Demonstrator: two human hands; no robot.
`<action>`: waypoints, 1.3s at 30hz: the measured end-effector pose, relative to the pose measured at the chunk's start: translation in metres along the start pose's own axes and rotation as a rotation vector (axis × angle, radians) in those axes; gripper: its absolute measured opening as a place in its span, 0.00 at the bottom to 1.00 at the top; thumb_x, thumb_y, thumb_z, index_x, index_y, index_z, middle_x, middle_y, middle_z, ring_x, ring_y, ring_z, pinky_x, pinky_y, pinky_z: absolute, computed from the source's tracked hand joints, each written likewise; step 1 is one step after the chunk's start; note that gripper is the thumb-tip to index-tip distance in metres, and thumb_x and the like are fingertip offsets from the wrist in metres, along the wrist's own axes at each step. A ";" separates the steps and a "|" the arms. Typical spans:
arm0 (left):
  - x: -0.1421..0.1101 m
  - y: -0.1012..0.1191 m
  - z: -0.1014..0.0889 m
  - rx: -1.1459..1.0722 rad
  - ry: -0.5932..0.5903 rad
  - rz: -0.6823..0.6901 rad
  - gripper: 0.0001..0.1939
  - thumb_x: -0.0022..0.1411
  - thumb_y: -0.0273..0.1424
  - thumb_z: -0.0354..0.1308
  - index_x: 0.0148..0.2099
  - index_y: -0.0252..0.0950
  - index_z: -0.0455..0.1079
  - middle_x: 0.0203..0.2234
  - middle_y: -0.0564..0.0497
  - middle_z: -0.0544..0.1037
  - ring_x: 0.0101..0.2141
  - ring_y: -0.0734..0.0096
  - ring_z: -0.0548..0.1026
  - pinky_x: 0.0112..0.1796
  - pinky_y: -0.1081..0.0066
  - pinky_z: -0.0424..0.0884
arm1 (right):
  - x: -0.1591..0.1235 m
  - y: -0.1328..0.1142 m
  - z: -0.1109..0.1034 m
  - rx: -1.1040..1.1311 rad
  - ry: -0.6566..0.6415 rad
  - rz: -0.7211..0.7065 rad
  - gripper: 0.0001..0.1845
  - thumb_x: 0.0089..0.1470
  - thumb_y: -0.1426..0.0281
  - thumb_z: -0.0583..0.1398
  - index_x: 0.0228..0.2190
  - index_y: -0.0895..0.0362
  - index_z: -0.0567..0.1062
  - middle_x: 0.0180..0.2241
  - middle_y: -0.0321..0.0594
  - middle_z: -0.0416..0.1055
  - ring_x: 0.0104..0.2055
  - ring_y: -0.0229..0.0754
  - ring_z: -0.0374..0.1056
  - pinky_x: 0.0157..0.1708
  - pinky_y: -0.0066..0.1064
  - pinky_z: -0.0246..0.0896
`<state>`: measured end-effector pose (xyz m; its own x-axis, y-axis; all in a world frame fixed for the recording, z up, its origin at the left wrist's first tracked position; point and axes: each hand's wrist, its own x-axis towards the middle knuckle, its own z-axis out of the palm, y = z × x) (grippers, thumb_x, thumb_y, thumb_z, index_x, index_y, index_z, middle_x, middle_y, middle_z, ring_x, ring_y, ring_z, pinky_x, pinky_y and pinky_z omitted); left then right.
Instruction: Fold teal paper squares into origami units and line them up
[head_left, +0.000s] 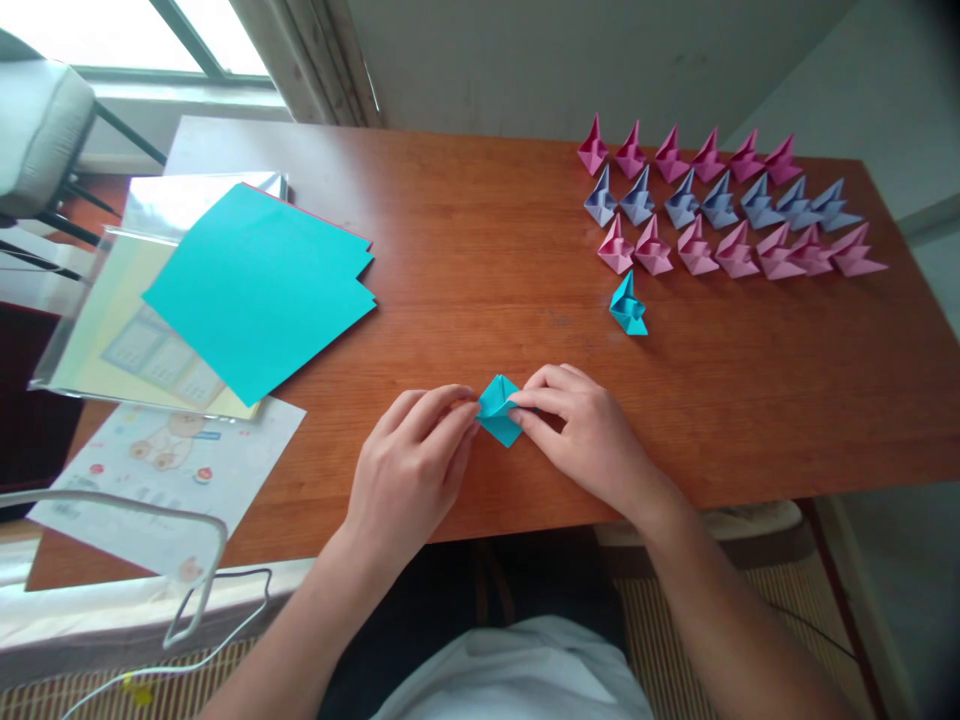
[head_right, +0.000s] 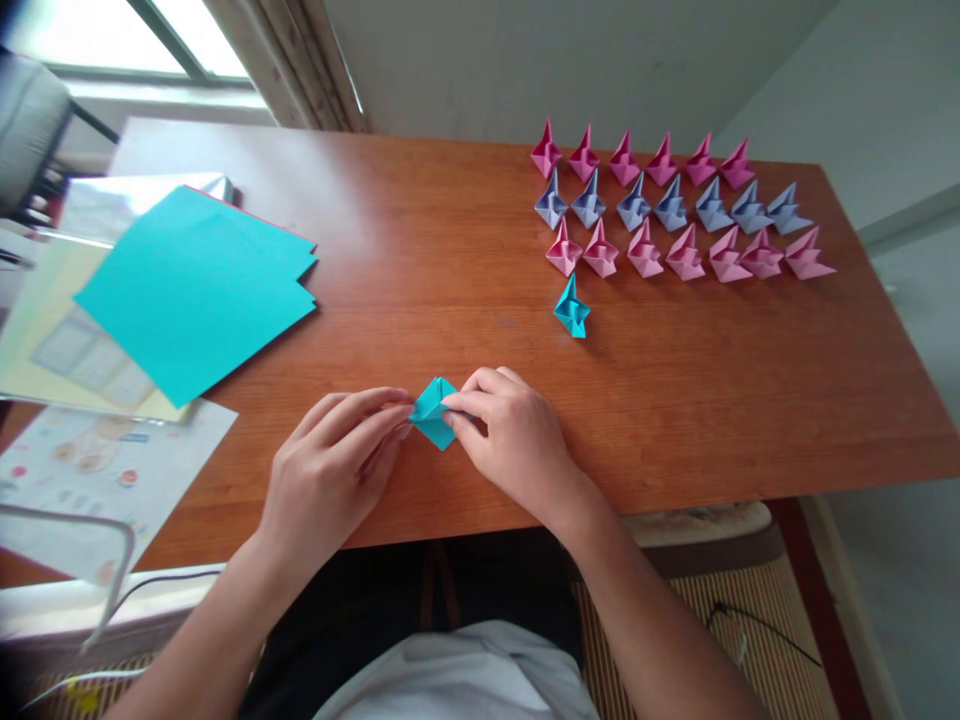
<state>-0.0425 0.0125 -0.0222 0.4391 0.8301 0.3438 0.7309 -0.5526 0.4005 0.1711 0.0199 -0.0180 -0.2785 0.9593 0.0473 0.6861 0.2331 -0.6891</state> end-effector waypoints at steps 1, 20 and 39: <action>-0.001 0.001 0.000 0.010 -0.004 0.011 0.08 0.69 0.26 0.58 0.48 0.38 0.75 0.45 0.46 0.82 0.41 0.63 0.76 0.44 0.64 0.76 | 0.000 0.000 0.000 0.001 0.000 -0.004 0.07 0.63 0.71 0.62 0.36 0.51 0.82 0.36 0.38 0.76 0.40 0.43 0.69 0.43 0.36 0.66; 0.001 0.003 0.005 -0.005 -0.007 -0.048 0.04 0.70 0.28 0.59 0.41 0.38 0.75 0.39 0.51 0.80 0.38 0.67 0.76 0.41 0.67 0.72 | -0.010 -0.002 0.014 -0.093 0.108 -0.069 0.07 0.64 0.66 0.63 0.36 0.48 0.83 0.34 0.39 0.75 0.39 0.44 0.66 0.41 0.38 0.65; 0.005 0.002 0.003 0.056 -0.054 -0.139 0.06 0.70 0.31 0.59 0.39 0.38 0.75 0.38 0.48 0.79 0.40 0.61 0.74 0.42 0.61 0.70 | -0.005 -0.005 0.012 -0.049 0.105 0.001 0.05 0.61 0.69 0.65 0.33 0.51 0.83 0.33 0.38 0.76 0.39 0.44 0.68 0.42 0.37 0.65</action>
<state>-0.0375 0.0155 -0.0221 0.3579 0.9020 0.2416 0.8139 -0.4281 0.3928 0.1607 0.0117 -0.0238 -0.2078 0.9703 0.1239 0.7189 0.2374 -0.6534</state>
